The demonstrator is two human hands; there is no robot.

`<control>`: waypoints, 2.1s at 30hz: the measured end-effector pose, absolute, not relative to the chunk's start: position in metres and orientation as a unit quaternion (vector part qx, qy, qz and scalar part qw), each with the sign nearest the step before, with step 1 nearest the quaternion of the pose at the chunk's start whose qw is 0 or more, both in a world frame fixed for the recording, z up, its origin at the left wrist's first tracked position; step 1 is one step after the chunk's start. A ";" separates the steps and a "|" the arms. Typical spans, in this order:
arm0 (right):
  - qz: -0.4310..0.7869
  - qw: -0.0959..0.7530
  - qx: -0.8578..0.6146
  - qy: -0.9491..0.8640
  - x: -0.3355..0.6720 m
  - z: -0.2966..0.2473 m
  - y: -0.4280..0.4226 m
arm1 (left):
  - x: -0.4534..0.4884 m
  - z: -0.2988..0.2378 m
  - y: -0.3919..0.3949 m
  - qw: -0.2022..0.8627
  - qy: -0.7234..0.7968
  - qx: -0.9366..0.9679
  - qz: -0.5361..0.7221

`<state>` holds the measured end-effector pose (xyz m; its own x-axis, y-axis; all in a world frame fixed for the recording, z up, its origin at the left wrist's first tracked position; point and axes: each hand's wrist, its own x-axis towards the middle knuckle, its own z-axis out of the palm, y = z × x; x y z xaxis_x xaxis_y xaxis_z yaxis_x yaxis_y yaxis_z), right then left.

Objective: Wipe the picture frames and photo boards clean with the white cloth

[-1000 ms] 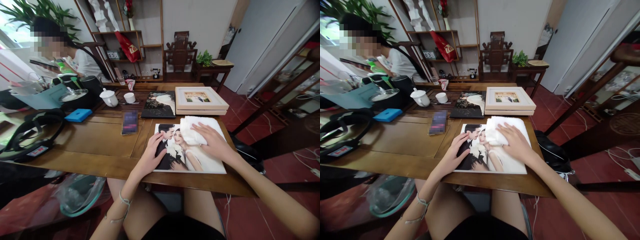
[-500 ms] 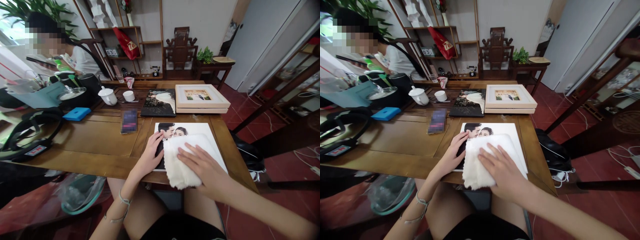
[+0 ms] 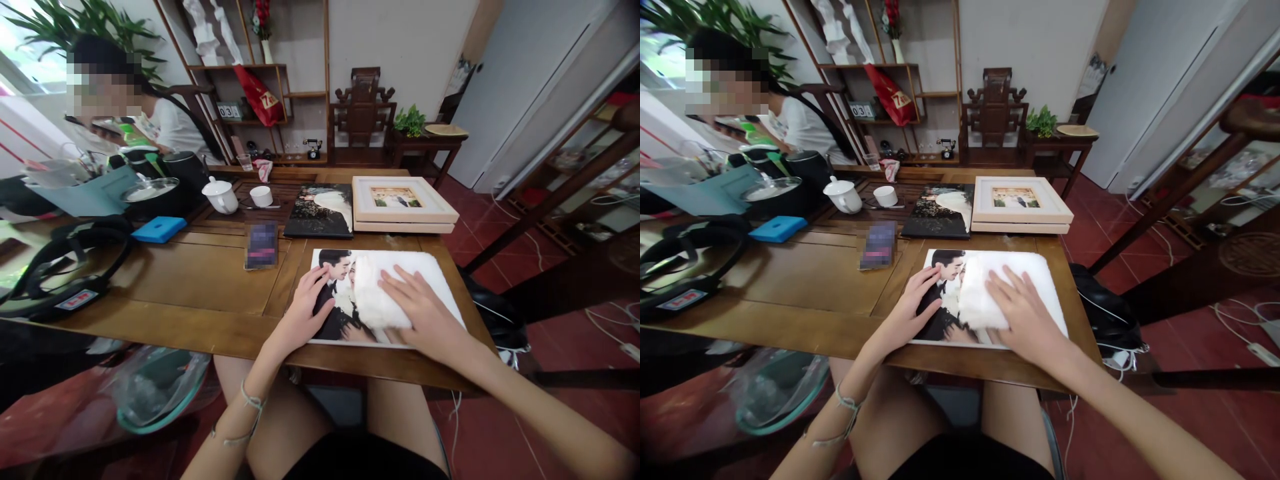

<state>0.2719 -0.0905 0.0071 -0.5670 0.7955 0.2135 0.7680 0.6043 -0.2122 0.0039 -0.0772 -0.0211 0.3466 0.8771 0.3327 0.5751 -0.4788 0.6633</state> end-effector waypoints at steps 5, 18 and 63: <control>0.081 0.088 -0.371 -0.921 0.246 0.022 -0.135 | 0.002 -0.024 -0.076 0.216 0.448 0.800 0.336; 0.023 0.117 -0.503 -0.856 0.275 0.013 -0.055 | 0.004 -0.021 -0.077 0.221 0.462 0.793 0.331; 0.063 0.035 -0.416 -0.906 0.220 0.031 -0.137 | 0.001 -0.026 -0.075 0.213 0.466 0.797 0.319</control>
